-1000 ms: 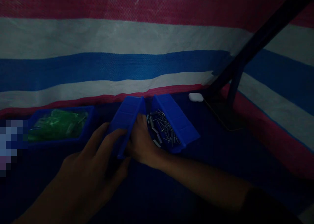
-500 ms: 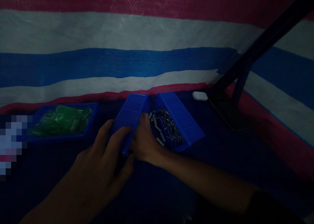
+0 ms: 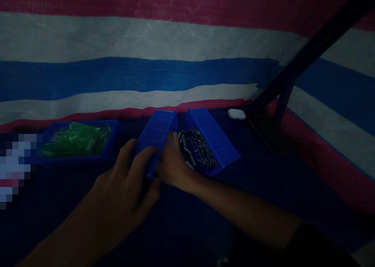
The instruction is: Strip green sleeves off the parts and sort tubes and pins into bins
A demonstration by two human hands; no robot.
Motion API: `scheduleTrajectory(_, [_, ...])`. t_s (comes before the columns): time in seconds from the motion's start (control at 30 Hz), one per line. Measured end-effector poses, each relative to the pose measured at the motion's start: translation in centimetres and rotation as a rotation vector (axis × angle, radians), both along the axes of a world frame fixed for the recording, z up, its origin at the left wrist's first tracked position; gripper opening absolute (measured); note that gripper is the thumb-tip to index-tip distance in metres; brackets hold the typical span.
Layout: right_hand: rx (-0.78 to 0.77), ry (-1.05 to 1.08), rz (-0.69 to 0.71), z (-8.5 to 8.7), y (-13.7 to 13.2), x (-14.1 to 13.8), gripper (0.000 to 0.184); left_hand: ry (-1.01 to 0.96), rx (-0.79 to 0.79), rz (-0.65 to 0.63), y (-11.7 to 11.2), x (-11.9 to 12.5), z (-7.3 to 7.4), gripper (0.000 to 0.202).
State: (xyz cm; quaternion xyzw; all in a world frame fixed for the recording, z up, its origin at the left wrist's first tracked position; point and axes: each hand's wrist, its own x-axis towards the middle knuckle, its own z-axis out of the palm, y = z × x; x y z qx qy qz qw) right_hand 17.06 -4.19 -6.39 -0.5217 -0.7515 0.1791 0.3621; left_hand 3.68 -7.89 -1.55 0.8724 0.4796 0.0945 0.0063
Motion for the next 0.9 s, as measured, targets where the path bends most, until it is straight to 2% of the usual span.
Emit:
scheduleTrajectory(0.27, [-0.019,-0.019,-0.045,-0.05,-0.23,0.27,0.020,-0.020,0.022,0.012,0.04,0.10,-0.21,0.045])
scheduleTrajectory(0.5, [0.028,0.083,-0.147,-0.07,-0.59,0.23,0.039,0.014,0.000,0.025,0.05,0.26,-0.11,0.048])
scheduleTrajectory(0.7, [0.058,0.089,-0.100,-0.57,0.00,0.18,0.027,0.034,0.018,0.028,-0.20,0.35,0.01,0.046])
scheduleTrajectory(0.8, [0.085,0.105,-0.121,-0.83,0.10,0.15,0.028,0.036,0.027,0.027,-0.25,0.36,-0.03,0.045])
scheduleTrajectory(0.9, [0.085,0.148,-0.083,-0.91,0.07,0.09,0.031,0.036,0.066,0.029,-0.22,0.30,-0.29,0.046])
